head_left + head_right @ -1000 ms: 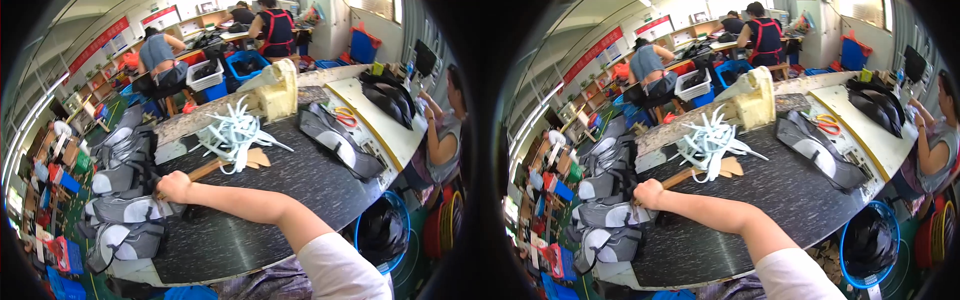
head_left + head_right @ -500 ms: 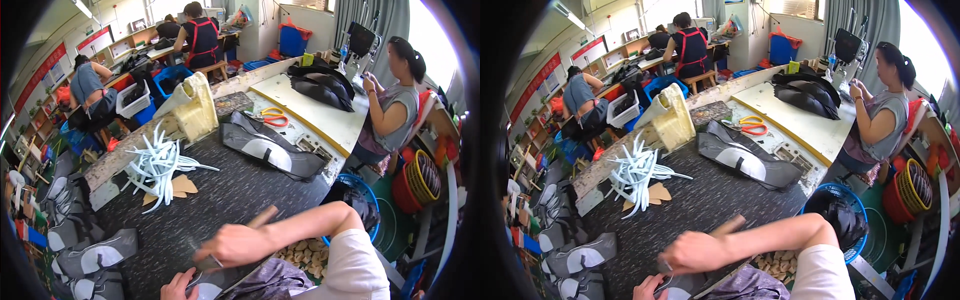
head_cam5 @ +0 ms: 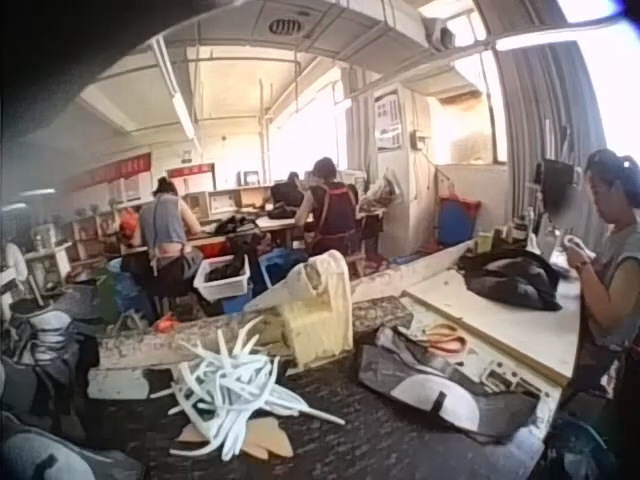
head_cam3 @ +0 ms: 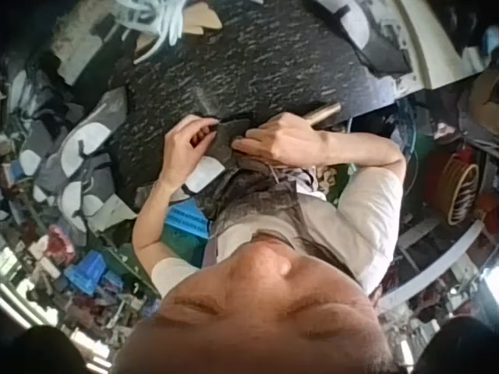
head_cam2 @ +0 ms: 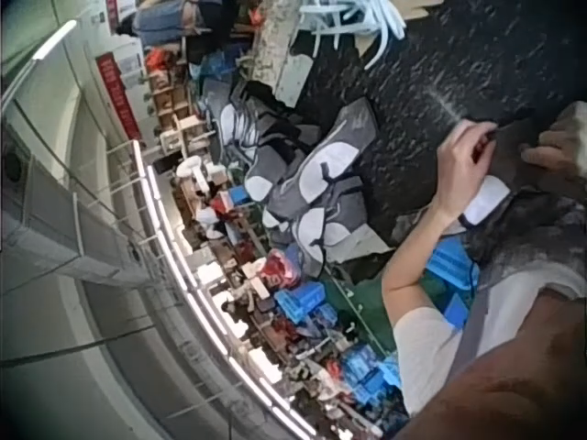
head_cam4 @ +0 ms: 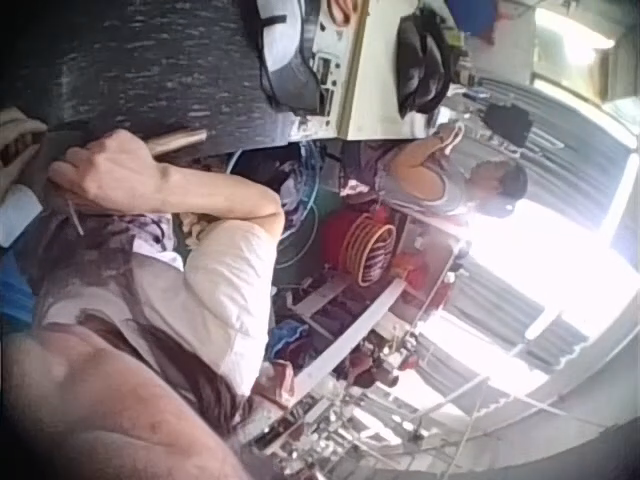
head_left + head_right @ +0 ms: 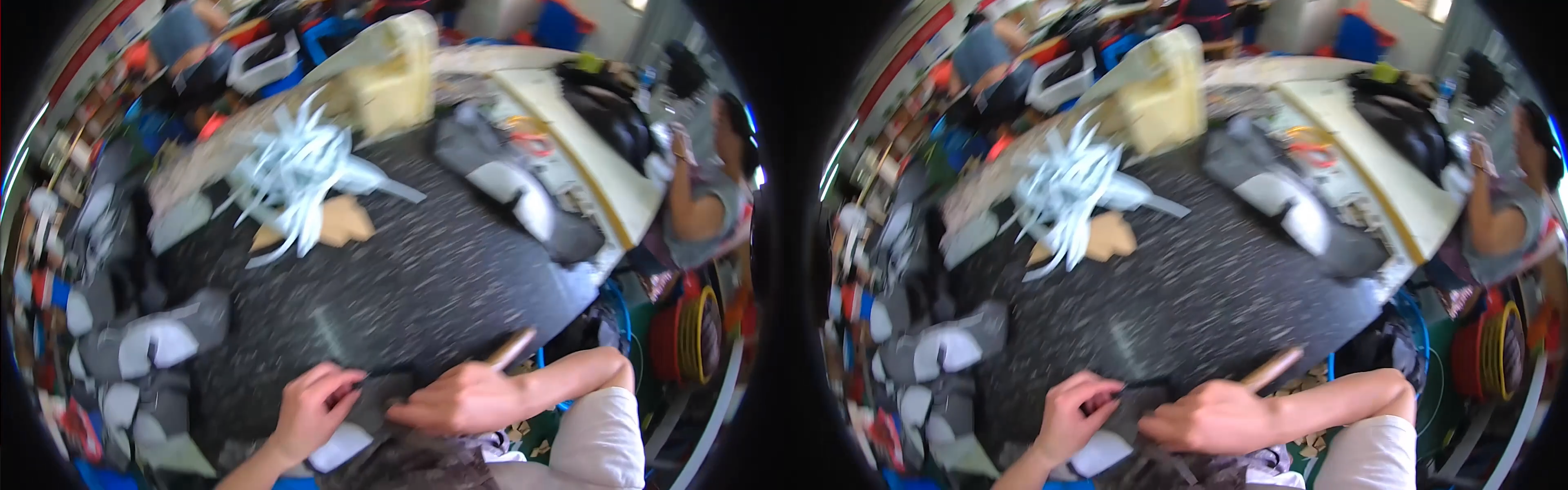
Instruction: Applying reinforcement tape and using a shoe hammer to flatten the edges of shoe upper components.
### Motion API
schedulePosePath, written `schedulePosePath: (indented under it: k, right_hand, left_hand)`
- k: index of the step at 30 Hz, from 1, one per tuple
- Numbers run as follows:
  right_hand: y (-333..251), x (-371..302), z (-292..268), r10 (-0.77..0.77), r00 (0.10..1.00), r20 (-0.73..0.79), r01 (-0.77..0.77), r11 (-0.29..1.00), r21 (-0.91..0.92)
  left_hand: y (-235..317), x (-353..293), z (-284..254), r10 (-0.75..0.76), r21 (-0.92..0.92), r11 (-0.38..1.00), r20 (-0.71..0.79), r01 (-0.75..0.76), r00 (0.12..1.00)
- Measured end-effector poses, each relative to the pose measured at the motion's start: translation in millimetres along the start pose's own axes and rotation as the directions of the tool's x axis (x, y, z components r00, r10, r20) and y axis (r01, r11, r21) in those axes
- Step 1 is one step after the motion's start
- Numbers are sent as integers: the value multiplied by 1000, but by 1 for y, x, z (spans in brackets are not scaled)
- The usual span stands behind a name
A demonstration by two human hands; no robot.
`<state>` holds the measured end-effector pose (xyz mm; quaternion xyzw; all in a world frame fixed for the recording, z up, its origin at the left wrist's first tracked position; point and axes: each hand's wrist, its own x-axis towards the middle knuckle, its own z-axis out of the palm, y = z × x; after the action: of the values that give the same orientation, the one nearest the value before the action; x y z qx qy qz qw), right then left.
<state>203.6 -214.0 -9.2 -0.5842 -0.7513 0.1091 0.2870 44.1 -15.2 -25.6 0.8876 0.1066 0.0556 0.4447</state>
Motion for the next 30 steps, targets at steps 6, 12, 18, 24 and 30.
schedulePosePath:
  k: [6, 12, 18, 24, 30]
  right_hand:
    - [20, 18, -20, 216, 961, 171, -234, 968, 94]
    - [14, 21, -16, 250, 949, 190, -273, 956, 104]
    - [17, 30, -32, 256, 958, 128, -278, 940, 196]
    - [20, 39, -19, 273, 938, 215, -292, 954, 63]
    - [19, 39, -19, 257, 949, 181, -273, 960, 66]
  left_hand:
    - [-5, 2, -4, 114, 178, 978, -28, -108, 993]
    - [-20, -1, 0, 207, 167, 967, -61, -194, 976]
    - [-8, -8, 3, 394, 453, 815, 24, -362, 919]
    - [-7, -7, -3, 272, 291, 928, -102, -233, 957]
    - [-14, -19, -2, 394, 326, 869, -2, -372, 919]
